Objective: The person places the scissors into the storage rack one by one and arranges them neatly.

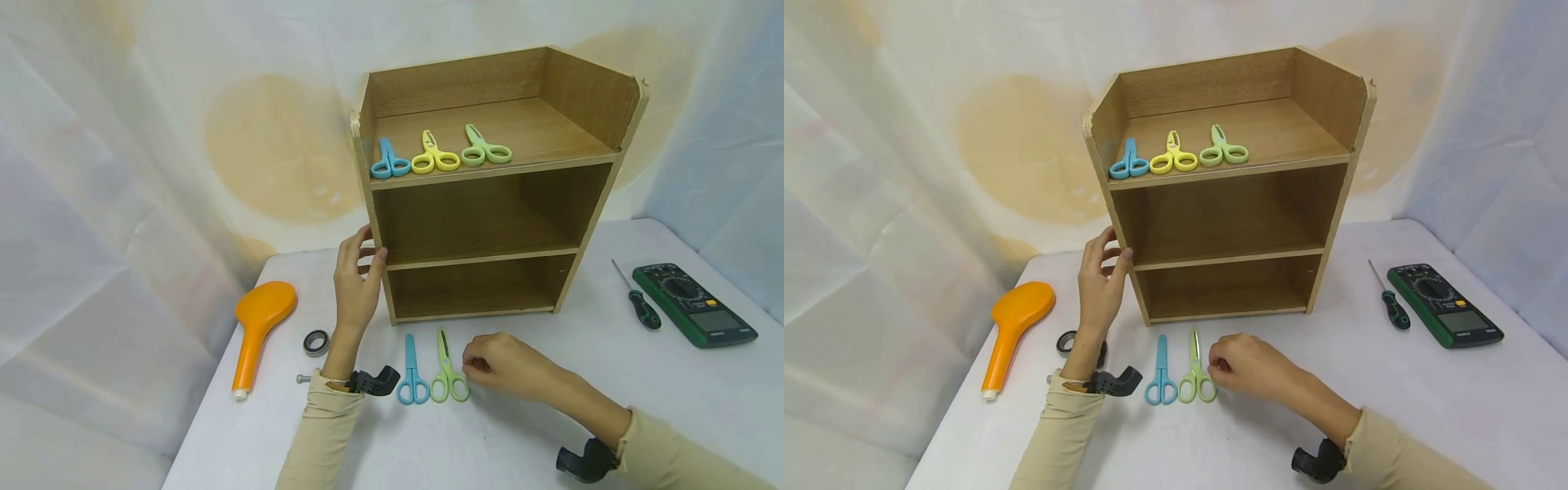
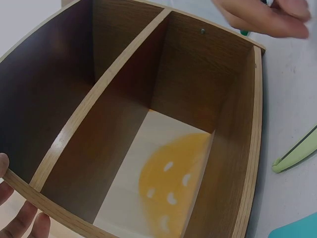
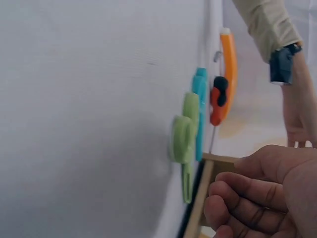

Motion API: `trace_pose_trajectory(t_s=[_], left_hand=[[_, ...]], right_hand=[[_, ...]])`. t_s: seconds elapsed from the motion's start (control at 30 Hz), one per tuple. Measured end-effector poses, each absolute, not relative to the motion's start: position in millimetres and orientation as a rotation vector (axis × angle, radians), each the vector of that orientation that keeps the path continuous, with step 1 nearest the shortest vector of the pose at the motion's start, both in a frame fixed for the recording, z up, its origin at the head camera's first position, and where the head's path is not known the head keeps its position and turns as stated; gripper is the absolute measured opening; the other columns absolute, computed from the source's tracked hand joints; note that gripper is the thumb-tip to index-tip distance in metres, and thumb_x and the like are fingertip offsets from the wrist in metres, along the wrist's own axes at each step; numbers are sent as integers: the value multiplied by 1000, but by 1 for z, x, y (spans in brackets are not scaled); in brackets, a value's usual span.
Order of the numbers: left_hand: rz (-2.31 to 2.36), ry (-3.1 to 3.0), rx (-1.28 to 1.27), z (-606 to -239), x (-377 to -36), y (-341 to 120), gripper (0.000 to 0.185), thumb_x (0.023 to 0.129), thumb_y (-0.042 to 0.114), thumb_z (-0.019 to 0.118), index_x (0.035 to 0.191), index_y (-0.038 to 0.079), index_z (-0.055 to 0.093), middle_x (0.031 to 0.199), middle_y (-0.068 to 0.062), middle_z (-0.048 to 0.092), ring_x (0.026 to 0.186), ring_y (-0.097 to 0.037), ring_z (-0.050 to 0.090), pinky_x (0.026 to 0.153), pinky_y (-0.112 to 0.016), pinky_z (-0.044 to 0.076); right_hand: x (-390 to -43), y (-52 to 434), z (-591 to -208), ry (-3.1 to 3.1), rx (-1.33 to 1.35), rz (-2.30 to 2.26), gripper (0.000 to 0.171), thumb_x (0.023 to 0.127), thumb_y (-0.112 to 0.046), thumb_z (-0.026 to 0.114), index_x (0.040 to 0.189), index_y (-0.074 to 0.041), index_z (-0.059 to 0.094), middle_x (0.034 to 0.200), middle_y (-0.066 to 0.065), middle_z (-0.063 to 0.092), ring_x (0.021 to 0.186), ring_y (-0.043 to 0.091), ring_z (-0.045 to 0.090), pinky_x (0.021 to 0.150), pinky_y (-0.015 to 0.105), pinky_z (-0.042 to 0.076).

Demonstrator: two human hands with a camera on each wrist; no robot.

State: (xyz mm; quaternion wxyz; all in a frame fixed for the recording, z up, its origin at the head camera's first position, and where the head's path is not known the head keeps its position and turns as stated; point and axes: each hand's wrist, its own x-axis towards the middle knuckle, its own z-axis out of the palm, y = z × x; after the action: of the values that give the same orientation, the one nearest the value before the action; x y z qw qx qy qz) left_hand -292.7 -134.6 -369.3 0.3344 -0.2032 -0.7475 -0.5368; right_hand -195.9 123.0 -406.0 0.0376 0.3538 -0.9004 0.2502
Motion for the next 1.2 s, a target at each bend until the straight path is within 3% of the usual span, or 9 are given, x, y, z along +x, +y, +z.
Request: trace_pose_trajectory(t_s=[0.53,0.77,1.2], left_hand=[[-1403,-1946,-528,-370,-293,-135,48,101,28,62,146,16,50,133,-6,54,108,-22,62,79,-38,55],[-1403,-1941,-534,-370,-293,-133,49,101,28,62,146,16,50,133,-6,54,108,-21,62,79,-42,55],[-1389,-1983,-515,-368,-291,-134,50,101,32,61,147,16,49,134,-5,53,109,-20,61,81,-38,55]], right_hand=[[-200,114,-432,-2847,1079,772,15,87,-8,73,75,-16,70,63,-16,48,58,-1,44,50,19,43],[-202,112,-436,-2873,1007,768,18,87,-16,77,73,-19,66,63,-16,49,58,0,44,50,20,43],[-199,114,-432,-2804,1002,860,23,76,-3,73,63,-21,64,58,-17,50,53,-1,43,46,19,40]])
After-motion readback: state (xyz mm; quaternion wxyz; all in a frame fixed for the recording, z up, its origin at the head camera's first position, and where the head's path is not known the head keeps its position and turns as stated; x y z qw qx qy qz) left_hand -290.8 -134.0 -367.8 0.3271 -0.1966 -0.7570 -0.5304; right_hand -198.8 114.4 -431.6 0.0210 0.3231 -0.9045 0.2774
